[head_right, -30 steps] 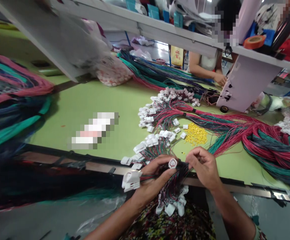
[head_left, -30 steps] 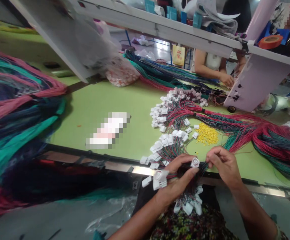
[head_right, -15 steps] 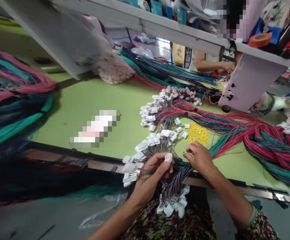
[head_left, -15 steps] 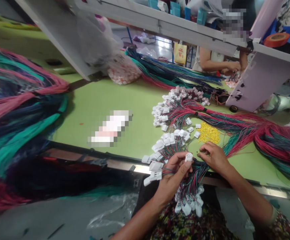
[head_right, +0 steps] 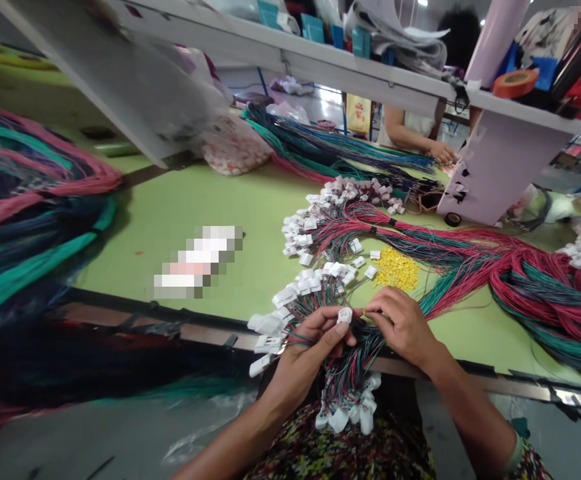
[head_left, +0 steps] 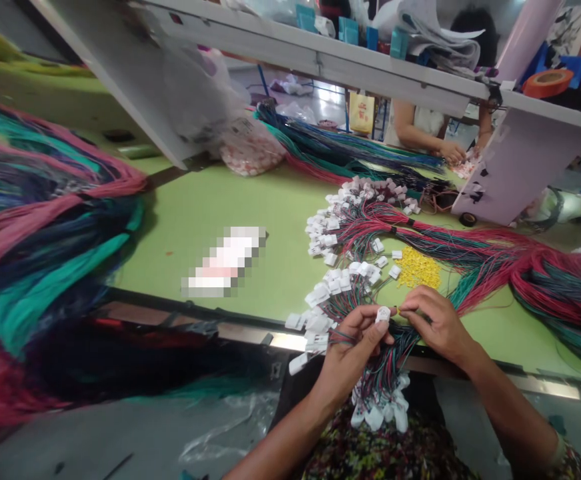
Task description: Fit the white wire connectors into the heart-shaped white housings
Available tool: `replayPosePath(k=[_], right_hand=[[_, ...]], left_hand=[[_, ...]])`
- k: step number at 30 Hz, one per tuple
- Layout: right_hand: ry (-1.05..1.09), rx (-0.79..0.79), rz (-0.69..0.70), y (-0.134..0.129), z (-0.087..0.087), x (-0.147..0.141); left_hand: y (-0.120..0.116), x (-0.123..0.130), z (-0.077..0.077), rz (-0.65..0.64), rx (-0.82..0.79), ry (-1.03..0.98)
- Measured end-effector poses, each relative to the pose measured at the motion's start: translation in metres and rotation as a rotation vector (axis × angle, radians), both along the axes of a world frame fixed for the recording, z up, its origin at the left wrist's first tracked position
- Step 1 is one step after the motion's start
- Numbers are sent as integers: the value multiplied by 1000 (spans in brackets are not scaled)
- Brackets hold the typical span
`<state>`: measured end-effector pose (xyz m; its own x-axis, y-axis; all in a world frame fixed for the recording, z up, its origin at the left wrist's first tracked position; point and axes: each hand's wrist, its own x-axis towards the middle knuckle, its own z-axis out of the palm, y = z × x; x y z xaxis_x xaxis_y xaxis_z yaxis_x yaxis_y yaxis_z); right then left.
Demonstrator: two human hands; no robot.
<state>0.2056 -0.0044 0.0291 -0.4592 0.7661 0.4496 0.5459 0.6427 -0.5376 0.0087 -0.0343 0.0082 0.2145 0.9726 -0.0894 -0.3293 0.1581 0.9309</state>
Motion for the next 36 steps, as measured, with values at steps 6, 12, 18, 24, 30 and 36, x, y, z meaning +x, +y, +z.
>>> replayPosePath(k=[6, 12, 18, 24, 30, 36], right_hand=[[32, 125, -56, -15, -7, -5], [272, 138, -291, -28, -20, -22], [372, 89, -281, -28, -22, -23], [358, 95, -224, -27, -27, -18], [444, -2, -301, -37, -19, -20], [600, -221, -260, -52, 2, -25]], left_hand=[[2, 4, -1, -33, -29, -15], [2, 10, 2, -20, -55, -75], [-1, 10, 4, -2, -51, -70], [-1, 9, 4, 6, -25, -81], [-4, 10, -2, -1, 70, -98], [-7, 12, -9, 115, 297, 84]])
